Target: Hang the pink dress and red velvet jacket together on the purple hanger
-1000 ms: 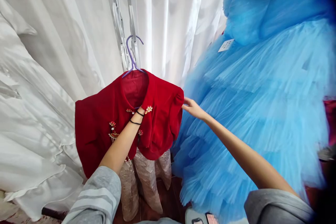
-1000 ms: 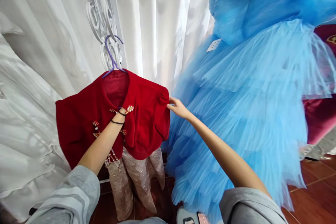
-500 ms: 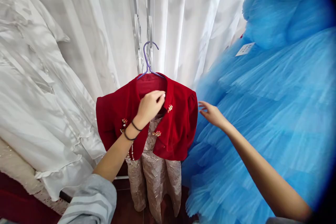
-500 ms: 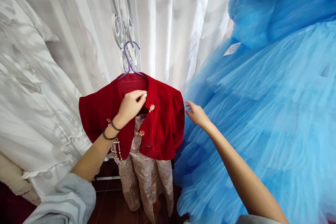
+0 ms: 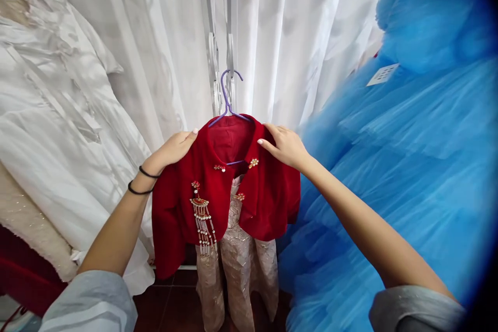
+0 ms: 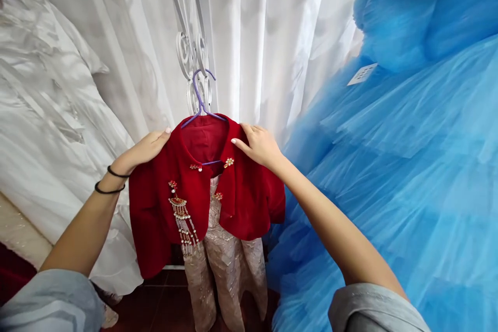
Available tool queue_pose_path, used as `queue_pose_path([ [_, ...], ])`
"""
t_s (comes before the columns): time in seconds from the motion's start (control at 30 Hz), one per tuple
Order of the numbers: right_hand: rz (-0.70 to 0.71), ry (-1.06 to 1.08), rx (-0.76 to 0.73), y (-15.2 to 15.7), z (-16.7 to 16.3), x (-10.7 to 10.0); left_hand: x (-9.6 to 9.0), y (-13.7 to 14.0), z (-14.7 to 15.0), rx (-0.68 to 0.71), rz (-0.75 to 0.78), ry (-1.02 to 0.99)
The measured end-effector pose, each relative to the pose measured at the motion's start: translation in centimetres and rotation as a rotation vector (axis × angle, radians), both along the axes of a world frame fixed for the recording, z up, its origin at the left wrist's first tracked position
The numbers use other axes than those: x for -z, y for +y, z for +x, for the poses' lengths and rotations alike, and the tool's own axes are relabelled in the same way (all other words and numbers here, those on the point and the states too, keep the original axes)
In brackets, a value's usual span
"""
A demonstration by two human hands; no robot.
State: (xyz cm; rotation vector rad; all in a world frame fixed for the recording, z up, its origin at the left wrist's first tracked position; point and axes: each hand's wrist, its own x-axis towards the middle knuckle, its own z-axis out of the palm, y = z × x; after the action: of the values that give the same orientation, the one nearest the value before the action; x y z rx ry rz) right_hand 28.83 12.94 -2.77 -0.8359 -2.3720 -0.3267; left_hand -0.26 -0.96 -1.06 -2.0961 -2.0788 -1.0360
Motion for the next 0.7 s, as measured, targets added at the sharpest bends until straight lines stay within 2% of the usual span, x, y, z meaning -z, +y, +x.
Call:
queue_pose_path([
  [0.07, -0.013, -0.034, 0.091, -0.2, -0.3, -1.0, -0.8, 0.6, -0.9, 0.075, -0.162, -0.125],
  [0.13, -0.045, -0.033, 0.123, 0.1, -0.5, -1.9, -1.2, 1.0, -1.8, 0.068, -0.326, -0.206],
  [0.23, -0.253, -0.008, 0.077, 1.4, -1.0, -2.9, -1.2, 1.6, -2.6, 0.06, -0.447, -0.225],
  [0.3, -0.441, -0.009, 0.031, 2.2, -1.1, -3.3, -1.0, 1.7, -2.7, 0.106, -0.354, -0.143],
  [0.33, -0.497, -0.005, 0.011, 2.2, -1.1, -3.3, -0.9, 1.5, -2.6, 0.098, -0.231, -0.073],
  [0.37, -0.494, 0.023, 0.002, 1.9, -1.0, -3.2, -0.7, 1.3, -2.2, 0.057, -0.061, 0.013],
  [0.4, -0.428, 0.083, 0.008, 1.3, -1.0, -2.8, -0.5, 0.9, -1.8, 0.001, 0.128, 0.116],
  [0.47, -0.176, 0.265, 0.051, -1.0, -1.1, -1.0, 0.1, 0.1, -0.4, -0.05, 0.421, 0.369],
  [0.5, -0.047, 0.351, 0.076, -2.4, -1.4, 0.5, 0.4, -0.3, 0.4, -0.009, 0.472, 0.51],
  [0.53, 0.051, 0.415, 0.098, -3.8, -1.8, 2.2, 0.8, -0.6, 1.3, 0.066, 0.458, 0.651],
  [0.57, 0.09, 0.435, 0.113, -5.1, -2.4, 4.3, 1.3, -0.7, 2.1, 0.148, 0.4, 0.777],
  [0.63, 0.032, 0.377, 0.131, -6.6, -3.4, 8.4, 1.9, -0.7, 3.3, 0.246, 0.283, 0.947],
  [0.7, -0.11, 0.313, 0.145, -6.9, -3.8, 11.6, 2.0, -0.4, 3.9, 0.241, 0.236, 0.991],
])
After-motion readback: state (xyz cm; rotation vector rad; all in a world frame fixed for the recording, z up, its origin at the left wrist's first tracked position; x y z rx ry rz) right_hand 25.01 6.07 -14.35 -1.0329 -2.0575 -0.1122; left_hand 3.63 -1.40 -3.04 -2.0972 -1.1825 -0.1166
